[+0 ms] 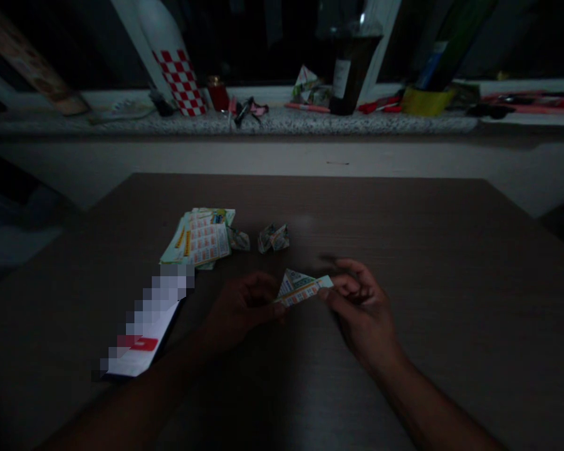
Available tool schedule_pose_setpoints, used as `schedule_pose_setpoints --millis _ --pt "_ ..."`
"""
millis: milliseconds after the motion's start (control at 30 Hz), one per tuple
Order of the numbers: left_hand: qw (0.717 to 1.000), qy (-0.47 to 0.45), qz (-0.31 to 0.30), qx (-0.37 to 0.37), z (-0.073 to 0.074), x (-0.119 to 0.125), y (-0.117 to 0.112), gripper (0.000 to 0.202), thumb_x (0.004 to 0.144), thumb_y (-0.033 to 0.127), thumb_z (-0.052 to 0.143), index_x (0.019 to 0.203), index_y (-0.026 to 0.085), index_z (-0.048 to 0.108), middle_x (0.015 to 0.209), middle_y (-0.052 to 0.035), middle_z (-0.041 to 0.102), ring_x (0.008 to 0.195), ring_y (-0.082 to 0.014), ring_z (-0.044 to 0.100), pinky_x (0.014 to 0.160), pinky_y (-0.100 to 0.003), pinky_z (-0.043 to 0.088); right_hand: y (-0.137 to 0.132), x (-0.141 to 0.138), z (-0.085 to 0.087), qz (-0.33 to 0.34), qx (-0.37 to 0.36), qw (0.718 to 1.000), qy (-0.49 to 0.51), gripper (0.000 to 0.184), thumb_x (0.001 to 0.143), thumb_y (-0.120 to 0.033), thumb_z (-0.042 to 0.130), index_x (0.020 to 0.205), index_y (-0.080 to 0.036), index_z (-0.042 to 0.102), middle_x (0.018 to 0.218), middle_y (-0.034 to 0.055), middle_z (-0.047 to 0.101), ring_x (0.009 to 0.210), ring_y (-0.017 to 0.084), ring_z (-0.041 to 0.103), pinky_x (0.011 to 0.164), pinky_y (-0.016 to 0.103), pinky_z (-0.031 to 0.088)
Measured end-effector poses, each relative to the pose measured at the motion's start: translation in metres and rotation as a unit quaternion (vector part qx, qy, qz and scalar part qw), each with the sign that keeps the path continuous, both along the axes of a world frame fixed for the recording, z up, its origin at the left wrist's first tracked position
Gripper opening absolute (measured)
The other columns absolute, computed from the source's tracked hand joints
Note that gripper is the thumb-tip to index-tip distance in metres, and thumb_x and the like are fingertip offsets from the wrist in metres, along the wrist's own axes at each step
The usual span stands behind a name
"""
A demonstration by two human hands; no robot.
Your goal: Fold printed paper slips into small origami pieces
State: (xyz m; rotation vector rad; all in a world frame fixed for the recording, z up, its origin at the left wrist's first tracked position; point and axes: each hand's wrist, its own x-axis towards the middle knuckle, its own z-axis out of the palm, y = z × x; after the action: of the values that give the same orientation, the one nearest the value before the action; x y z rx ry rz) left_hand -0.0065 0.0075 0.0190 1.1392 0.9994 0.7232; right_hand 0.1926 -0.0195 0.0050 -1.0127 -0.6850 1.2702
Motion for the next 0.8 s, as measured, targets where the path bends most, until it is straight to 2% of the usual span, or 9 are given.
schedule_pose_setpoints --millis 133,233,333,433,633,733,800 --pt "1.000 0.016 -0.011 0.017 -0.004 0.001 -0.002 0.032 0.066 0.018 0.078 0.093 0.015 0.062 0.077 -0.0008 0.068 0.069 -0.0138 0.064 0.065 -0.023 0.048 -0.002 0.000 -0.002 0.021 0.021 0.999 -0.030 0.039 0.067 -0.014 0.080 0.099 -0.027 0.062 0.071 -0.0066 0.070 0.062 0.007 0.063 0.062 0.016 0.050" --pt "0.999 0.000 -0.020 0.037 -0.006 0.004 -0.005 0.027 0.070 0.025 0.076 0.091 0.015 0.065 0.085 -0.0022 0.069 0.075 -0.0143 0.063 0.067 -0.023 0.046 -0.005 -0.004 -0.001 0.054 0.035 0.995 -0.078 0.033 0.069 -0.013 0.078 0.095 -0.025 0.063 0.069 -0.0063 0.069 0.061 0.007 0.062 0.059 0.014 0.049" --pt "0.997 0.036 -0.029 0.064 -0.006 0.008 -0.007 0.022 0.079 0.034 0.069 0.082 0.013 0.068 0.076 -0.0020 0.069 0.069 -0.0134 0.061 0.062 -0.022 0.043 -0.008 -0.009 0.002 0.087 0.035 0.990 -0.110 0.026 0.070 -0.014 0.078 0.090 -0.022 0.063 0.071 -0.0036 0.070 0.063 0.008 0.063 0.058 0.016 0.049" --pt "0.995 0.049 -0.039 0.079 -0.004 0.008 -0.008 0.025 0.081 0.037 0.066 0.077 0.013 0.069 0.069 -0.0015 0.068 0.064 -0.0125 0.060 0.059 -0.021 0.042 -0.008 -0.011 0.002 0.081 0.030 0.990 -0.110 0.025 0.070 -0.016 0.078 0.088 -0.021 0.063 0.072 -0.0025 0.070 0.064 0.009 0.063 0.060 0.017 0.049" --pt "0.996 0.038 -0.035 0.070 -0.004 0.005 -0.007 0.024 0.080 0.038 0.067 0.079 0.014 0.069 0.070 -0.0011 0.069 0.065 -0.0126 0.061 0.060 -0.021 0.043 -0.003 -0.004 -0.006 0.050 0.020 0.995 -0.079 0.020 0.075 -0.024 0.075 0.090 -0.023 0.062 0.062 -0.0044 0.066 0.058 0.012 0.063 0.058 0.023 0.049" --pt "0.997 0.049 -0.030 0.060 -0.002 0.003 -0.006 0.026 0.079 0.039 0.067 0.077 0.014 0.069 0.069 -0.0015 0.068 0.064 -0.0130 0.061 0.060 -0.022 0.043 -0.004 0.000 -0.003 0.007 0.058 0.978 -0.199 0.009 0.078 -0.023 0.072 0.083 -0.022 0.065 0.068 -0.0008 0.068 0.062 0.014 0.063 0.058 0.024 0.050" --pt "0.996 0.053 -0.030 0.059 -0.001 0.002 -0.006 0.028 0.079 0.041 0.067 0.076 0.013 0.069 0.068 -0.0019 0.068 0.064 -0.0135 0.061 0.060 -0.023 0.043 -0.006 0.001 0.001 0.003 0.117 0.945 -0.306 0.004 0.078 -0.019 0.070 0.081 -0.022 0.068 0.078 0.0025 0.070 0.073 0.016 0.065 0.066 0.027 0.051"
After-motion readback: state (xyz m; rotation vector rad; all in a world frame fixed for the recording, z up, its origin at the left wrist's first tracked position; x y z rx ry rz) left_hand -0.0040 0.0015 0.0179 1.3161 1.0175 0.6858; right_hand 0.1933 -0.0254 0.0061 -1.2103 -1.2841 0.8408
